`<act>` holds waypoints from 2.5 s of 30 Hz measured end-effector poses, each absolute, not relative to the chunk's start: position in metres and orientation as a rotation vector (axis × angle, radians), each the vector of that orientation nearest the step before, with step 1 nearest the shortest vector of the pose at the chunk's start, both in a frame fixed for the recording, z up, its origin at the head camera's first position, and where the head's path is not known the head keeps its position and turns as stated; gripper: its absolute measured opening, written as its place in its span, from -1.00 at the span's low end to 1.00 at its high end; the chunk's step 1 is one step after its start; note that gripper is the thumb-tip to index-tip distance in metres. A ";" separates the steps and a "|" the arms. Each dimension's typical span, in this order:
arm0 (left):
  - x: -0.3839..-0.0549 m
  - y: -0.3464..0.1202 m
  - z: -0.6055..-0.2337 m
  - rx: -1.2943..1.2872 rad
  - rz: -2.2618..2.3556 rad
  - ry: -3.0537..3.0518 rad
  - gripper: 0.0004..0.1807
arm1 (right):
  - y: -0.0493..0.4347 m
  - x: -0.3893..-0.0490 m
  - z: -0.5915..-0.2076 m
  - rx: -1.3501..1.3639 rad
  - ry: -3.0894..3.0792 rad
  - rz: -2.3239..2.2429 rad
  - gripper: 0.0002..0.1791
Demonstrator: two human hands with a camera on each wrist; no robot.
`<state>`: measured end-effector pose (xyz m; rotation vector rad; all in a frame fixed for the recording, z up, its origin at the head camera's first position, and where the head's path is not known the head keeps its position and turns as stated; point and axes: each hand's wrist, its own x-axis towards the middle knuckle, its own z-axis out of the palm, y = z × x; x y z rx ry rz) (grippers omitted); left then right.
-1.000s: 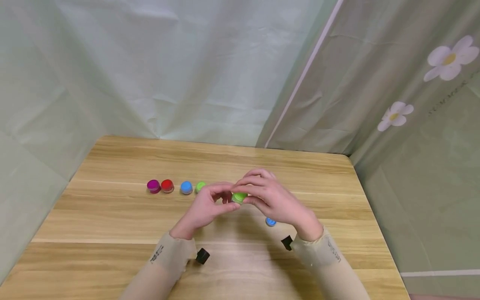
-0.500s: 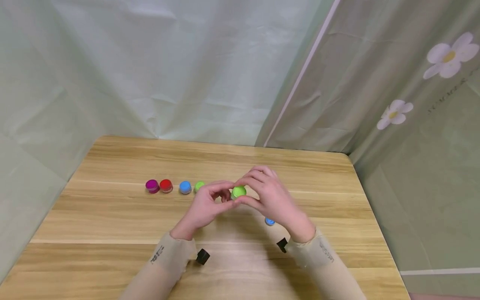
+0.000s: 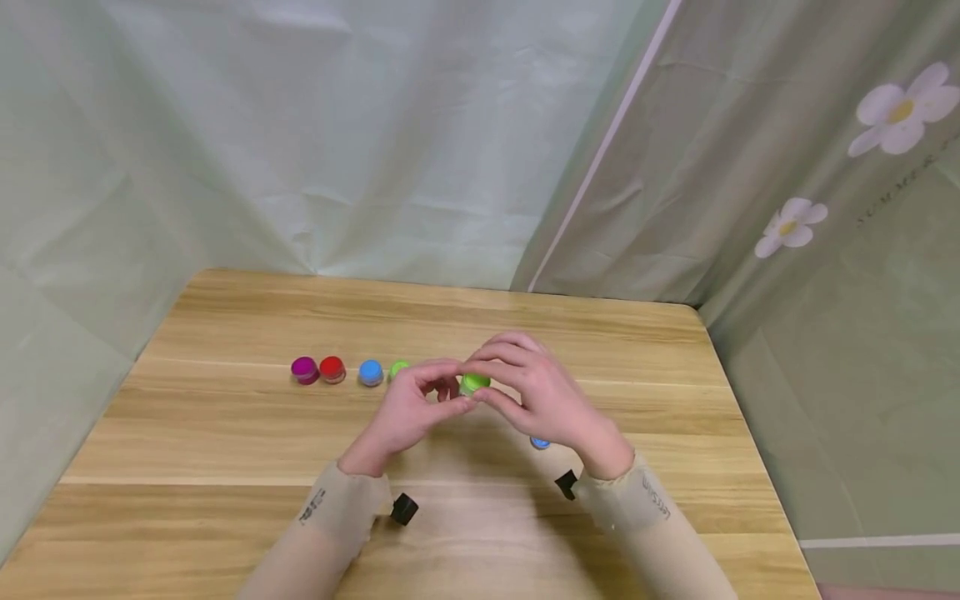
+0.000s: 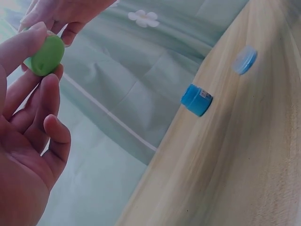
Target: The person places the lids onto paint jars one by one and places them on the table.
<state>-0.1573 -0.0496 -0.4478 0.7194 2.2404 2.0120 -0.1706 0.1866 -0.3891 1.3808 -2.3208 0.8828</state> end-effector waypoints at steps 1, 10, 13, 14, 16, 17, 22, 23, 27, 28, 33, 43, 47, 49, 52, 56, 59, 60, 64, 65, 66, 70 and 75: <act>-0.158 -0.049 -0.448 0.724 2.007 2.244 -0.66 | 0.187 -0.170 -0.389 1.373 -2.327 0.872 -0.65; -0.156 -0.046 -0.449 0.680 1.994 2.283 -0.63 | 0.183 -0.164 -0.387 1.187 -2.456 0.728 -0.68; -0.155 -0.046 -0.449 0.687 2.003 2.303 -0.63 | 0.181 -0.162 -0.388 1.139 -2.474 0.674 -0.68; -0.155 -0.046 -0.449 0.692 2.009 2.308 -0.64 | 0.180 -0.162 -0.388 1.125 -2.477 0.658 -0.68; -0.155 -0.046 -0.449 0.693 2.023 2.323 -0.65 | 0.178 -0.161 -0.389 1.103 -2.483 0.639 -0.67; -0.154 -0.046 -0.449 0.687 2.025 2.331 -0.64 | 0.177 -0.161 -0.389 1.094 -2.486 0.639 -0.67; -0.154 -0.046 -0.447 0.594 1.993 2.382 -0.62 | 0.176 -0.159 -0.391 1.081 -2.490 0.651 -0.67; -0.155 -0.046 -0.446 0.580 1.983 2.388 -0.60 | 0.176 -0.159 -0.391 1.080 -2.494 0.669 -0.64; -0.160 -0.051 -0.448 0.585 1.965 2.435 -0.56 | 0.181 -0.159 -0.394 1.059 -2.495 0.803 -0.53; -0.162 -0.053 -0.448 0.590 1.969 2.448 -0.55 | 0.183 -0.159 -0.394 1.046 -2.493 0.846 -0.47; -0.165 -0.062 -0.445 0.581 2.040 2.472 -0.52 | 0.192 -0.160 -0.392 0.996 -2.476 0.979 -0.34; -0.168 -0.076 -0.440 0.482 1.820 2.686 -0.56 | 0.216 -0.156 -0.397 0.946 -2.501 1.019 -0.51; -0.170 -0.084 -0.438 0.393 1.696 2.771 -0.53 | 0.226 -0.154 -0.400 0.943 -2.527 1.017 -0.63; -0.172 -0.087 -0.437 0.366 1.622 2.789 -0.50 | 0.231 -0.152 -0.401 0.939 -2.546 1.018 -0.66; -0.178 -0.089 -0.437 0.355 1.476 2.821 -0.50 | 0.236 -0.151 -0.404 0.924 -2.576 1.012 -0.67; -0.187 -0.090 -0.443 0.376 1.249 2.877 -0.59 | 0.242 -0.147 -0.409 0.897 -2.619 1.009 -0.67; -0.191 -0.090 -0.451 0.384 1.120 2.901 -0.64 | 0.245 -0.142 -0.413 0.880 -2.651 1.004 -0.66; -0.192 -0.090 -0.454 0.386 1.083 2.907 -0.64 | 0.246 -0.140 -0.414 0.877 -2.658 1.002 -0.66; -0.194 -0.090 -0.464 0.404 0.992 2.920 -0.63 | 0.248 -0.137 -0.418 0.872 -2.659 1.000 -0.67; -0.194 -0.089 -0.466 0.413 0.976 2.927 -0.63 | 0.248 -0.136 -0.419 0.874 -2.657 1.000 -0.67; -0.194 -0.089 -0.467 0.420 0.967 2.933 -0.63 | 0.248 -0.136 -0.420 0.875 -2.656 0.998 -0.67; -0.196 -0.089 -0.470 0.429 0.957 2.958 -0.64 | 0.247 -0.137 -0.420 0.888 -2.660 1.005 -0.66; -0.196 -0.090 -0.473 0.411 0.941 2.964 -0.63 | 0.247 -0.138 -0.420 0.902 -2.672 1.025 -0.66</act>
